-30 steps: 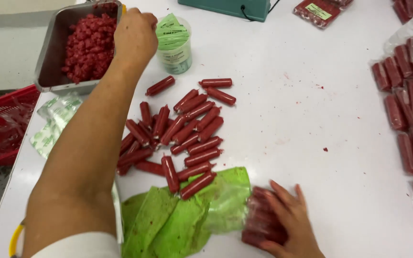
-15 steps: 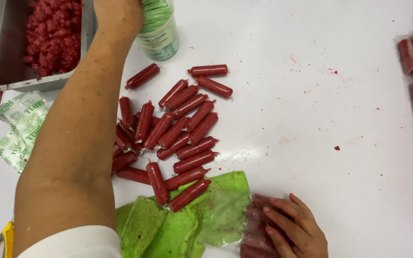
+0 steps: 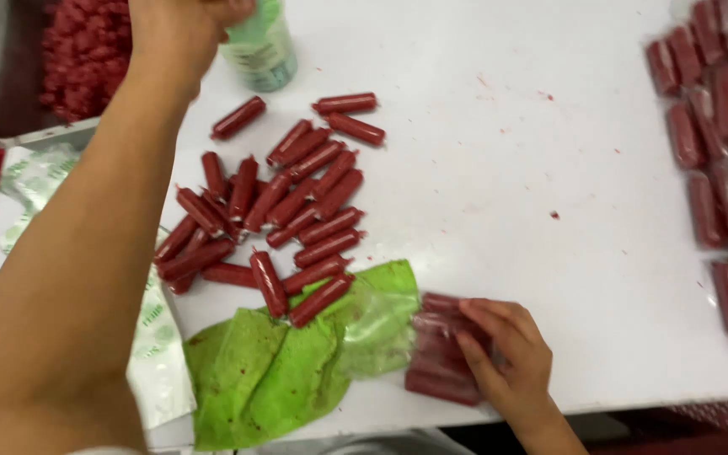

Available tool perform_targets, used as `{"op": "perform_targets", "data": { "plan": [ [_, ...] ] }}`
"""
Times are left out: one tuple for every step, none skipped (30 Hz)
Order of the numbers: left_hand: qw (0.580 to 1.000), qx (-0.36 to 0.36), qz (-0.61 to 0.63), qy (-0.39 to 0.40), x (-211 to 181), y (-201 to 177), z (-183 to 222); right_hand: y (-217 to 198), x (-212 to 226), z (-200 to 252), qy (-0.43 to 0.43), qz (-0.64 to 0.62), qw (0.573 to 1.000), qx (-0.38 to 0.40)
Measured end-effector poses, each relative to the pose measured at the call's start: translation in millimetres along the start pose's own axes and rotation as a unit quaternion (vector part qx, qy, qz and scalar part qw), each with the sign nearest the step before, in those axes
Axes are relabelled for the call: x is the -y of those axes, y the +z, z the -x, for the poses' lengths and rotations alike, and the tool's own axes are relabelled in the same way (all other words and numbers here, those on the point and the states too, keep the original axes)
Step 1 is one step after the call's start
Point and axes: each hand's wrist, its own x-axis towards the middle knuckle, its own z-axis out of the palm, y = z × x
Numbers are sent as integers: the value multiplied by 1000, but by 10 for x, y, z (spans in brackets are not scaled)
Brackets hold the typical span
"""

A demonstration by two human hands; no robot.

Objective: The person places hot dogs into plastic bags, wipes the bags with a cloth, and applies labels to the finished packages.

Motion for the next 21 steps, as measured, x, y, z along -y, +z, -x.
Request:
{"op": "perform_targets", "data": {
  "plan": [
    [999, 5, 30, 27, -313, 0, 254, -18, 10, 30, 53, -52, 997, -15],
    [997, 11, 61, 54, -802, 51, 369, -38, 13, 62, 106, -104, 988, -30],
    [996, 16, 70, 56, -1200, 91, 710, -45, 70, -6, 114, -98, 988, -33],
    [991, 23, 1, 131, -1598, 111, 1076, -48, 140, -47, 195, -340, 920, 0],
    [976, 28, -67, 206, -1993, 106, 1446, -49, 204, -90, 263, -559, 785, 26],
    [976, 34, -59, 209, -2191, 47, 1631, -78, 278, -86, 270, -557, 785, 18],
    [952, 12, -2, 305, -2381, -30, 1815, -103, 357, -89, 277, -556, 784, 29],
    [918, -16, 50, 394, -2556, -120, 1981, -119, 414, -139, 278, -555, 782, 47],
    [918, -15, 52, 393, -2547, -39, 2154, -121, 418, -93, 280, -554, 782, 46],
    [946, -25, 87, 310, -2534, 34, 2336, -114, 424, -46, 278, -537, 796, 16],
    [966, -35, 121, 224, -2518, 103, 2516, -103, 433, -2, 276, -519, 809, -14],
    [967, -36, 119, 224, -2565, 75, 2572, -101, 448, 23, 274, -520, 809, -13],
    [976, 17, 209, 50, -2609, 49, 2627, -95, 461, 47, 285, -489, 824, -27],
    [944, 75, 293, -129, -2666, 20, 2706, -99, 485, 95, 299, -456, 837, -41],
    [944, 76, 293, -133, -2707, 65, 2694, -101, 492, 121, 303, -455, 836, -39],
    [932, 100, 304, -174, -2739, 102, 2685, -88, 497, 137, 290, -453, 843, -17],
    [917, 123, 313, -213, -2764, 141, 2674, -70, 499, 151, 278, -450, 849, 5],
    [916, 124, 311, -221, -2721, 131, 2661, -103, 485, 171, 283, -452, 846, 10],
    [902, 132, 324, -251, -2675, 125, 2644, -137, 466, 185, 234, -386, 892, 31],
    [889, 137, 338, -277, -2623, 134, 2600, -172, 427, 171, 179, -315, 931, 51],
    [889, 135, 336, -282, -2468, 71, 2589, -210, 302, 188, 179, -318, 929, 55]
  ]
}}
